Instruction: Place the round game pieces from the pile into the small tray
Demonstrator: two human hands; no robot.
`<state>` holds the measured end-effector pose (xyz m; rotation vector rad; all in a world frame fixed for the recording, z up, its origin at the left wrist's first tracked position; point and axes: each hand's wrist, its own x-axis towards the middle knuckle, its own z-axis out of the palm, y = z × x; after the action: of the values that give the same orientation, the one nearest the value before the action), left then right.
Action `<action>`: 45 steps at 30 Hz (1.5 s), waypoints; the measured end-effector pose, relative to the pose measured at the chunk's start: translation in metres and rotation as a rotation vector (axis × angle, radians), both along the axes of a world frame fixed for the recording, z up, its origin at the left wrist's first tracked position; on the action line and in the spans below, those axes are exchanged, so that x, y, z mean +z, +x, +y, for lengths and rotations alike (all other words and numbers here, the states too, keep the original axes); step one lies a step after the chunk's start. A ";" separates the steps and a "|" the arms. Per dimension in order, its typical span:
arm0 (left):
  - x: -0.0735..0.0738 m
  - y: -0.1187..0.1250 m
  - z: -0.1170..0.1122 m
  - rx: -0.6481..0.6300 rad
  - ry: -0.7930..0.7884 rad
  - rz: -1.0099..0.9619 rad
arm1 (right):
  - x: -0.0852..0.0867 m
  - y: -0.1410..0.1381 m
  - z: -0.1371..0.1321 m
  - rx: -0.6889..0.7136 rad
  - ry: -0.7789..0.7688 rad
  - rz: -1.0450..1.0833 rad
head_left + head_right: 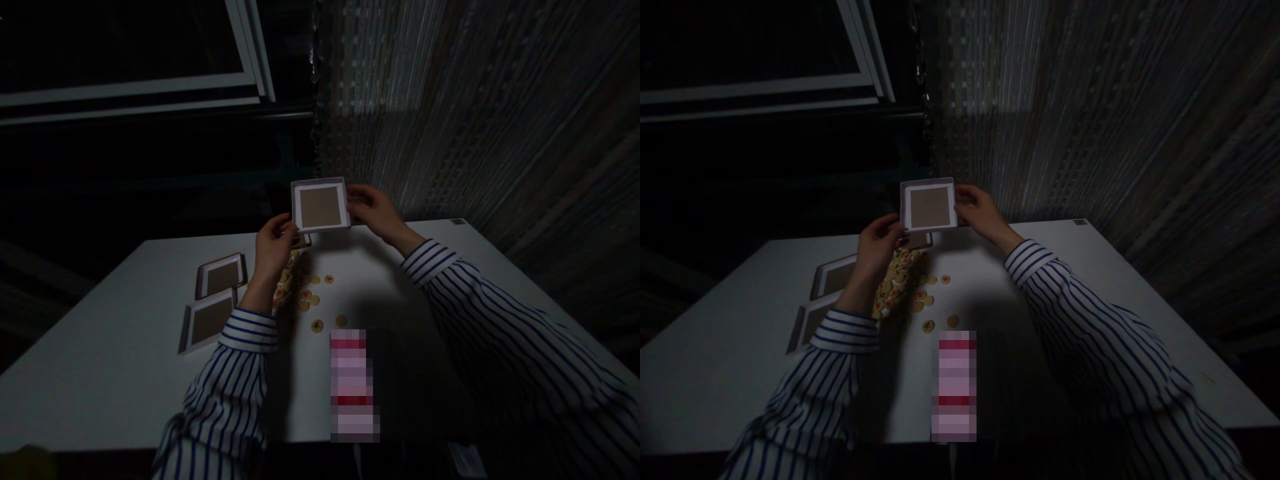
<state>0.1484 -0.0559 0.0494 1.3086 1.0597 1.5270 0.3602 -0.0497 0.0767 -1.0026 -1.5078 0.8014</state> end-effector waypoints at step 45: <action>-0.019 0.023 -0.024 -0.101 -0.048 0.079 | -0.034 0.022 -0.046 -0.120 -0.010 0.066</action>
<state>0.1718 -0.0804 0.0305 1.3773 1.0572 1.3772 0.3818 -0.0958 0.0425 -1.0543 -1.3749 0.7504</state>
